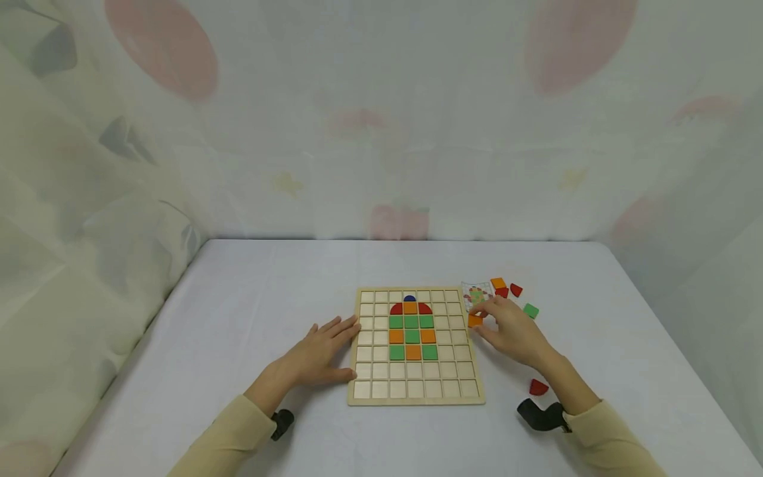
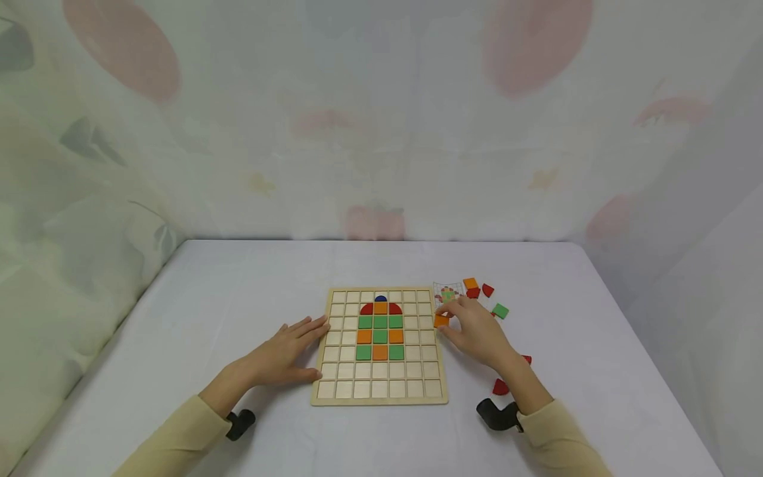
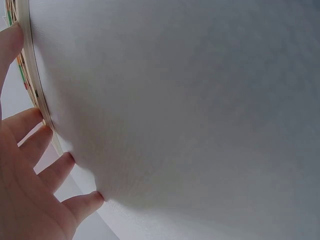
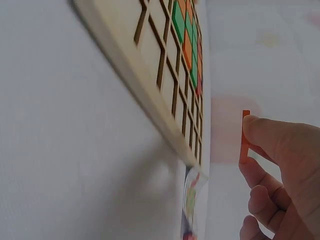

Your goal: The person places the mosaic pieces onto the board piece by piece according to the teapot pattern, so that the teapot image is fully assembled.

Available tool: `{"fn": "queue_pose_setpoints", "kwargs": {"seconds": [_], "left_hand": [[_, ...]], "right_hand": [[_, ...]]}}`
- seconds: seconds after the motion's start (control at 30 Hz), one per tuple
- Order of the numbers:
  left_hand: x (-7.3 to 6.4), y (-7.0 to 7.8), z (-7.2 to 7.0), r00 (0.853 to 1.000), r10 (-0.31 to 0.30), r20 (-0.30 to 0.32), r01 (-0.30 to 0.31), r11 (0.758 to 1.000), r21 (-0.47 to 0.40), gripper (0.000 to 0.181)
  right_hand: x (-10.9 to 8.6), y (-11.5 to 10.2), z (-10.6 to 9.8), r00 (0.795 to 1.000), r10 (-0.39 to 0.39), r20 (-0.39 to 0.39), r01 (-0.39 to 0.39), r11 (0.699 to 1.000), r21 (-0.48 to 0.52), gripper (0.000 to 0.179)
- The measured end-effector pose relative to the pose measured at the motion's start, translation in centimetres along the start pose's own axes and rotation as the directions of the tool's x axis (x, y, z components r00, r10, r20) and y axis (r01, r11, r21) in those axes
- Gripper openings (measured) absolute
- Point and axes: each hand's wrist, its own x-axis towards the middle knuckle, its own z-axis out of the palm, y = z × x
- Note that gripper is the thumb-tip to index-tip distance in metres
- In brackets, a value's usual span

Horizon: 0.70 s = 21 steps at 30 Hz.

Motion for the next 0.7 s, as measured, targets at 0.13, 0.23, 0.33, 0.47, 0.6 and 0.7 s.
{"fn": "queue_pose_setpoints", "kwargs": {"seconds": [0.13, 0.23, 0.33, 0.47, 0.6, 0.7], "left_hand": [[0.0, 0.0, 0.0, 1.0, -0.002, 0.0, 0.002, 1.0, -0.002, 0.081], [0.0, 0.1, 0.0, 1.0, -0.008, 0.005, 0.008, 1.0, -0.004, 0.081], [0.0, 0.1, -0.1, 1.0, -0.013, 0.009, 0.013, 1.0, -0.008, 0.081], [-0.1, 0.1, -0.1, 1.0, -0.013, 0.008, 0.013, 1.0, -0.009, 0.081], [-0.1, 0.1, -0.1, 1.0, -0.018, 0.011, 0.018, 1.0, -0.016, 0.081], [-0.1, 0.1, 0.0, 1.0, -0.021, 0.012, 0.022, 1.0, -0.022, 0.081]], "right_hand": [[0.1, -1.4, 0.8, 1.0, -0.017, 0.006, 0.017, 1.0, 0.021, 0.029], [0.1, -2.5, 1.6, 0.999, -0.011, 0.035, 0.009, 0.999, 0.047, 0.028], [0.2, -3.5, 2.4, 0.997, 0.009, 0.078, -0.015, 0.997, 0.074, 0.025], [0.4, -4.9, 3.4, 0.996, -0.016, 0.09, 0.008, 0.997, 0.082, 0.024], [0.5, -6.2, 4.4, 0.994, -0.063, 0.091, 0.058, 0.997, 0.06, 0.024], [0.6, -7.2, 4.9, 0.991, -0.067, 0.114, 0.062, 0.997, 0.05, 0.025]]}}
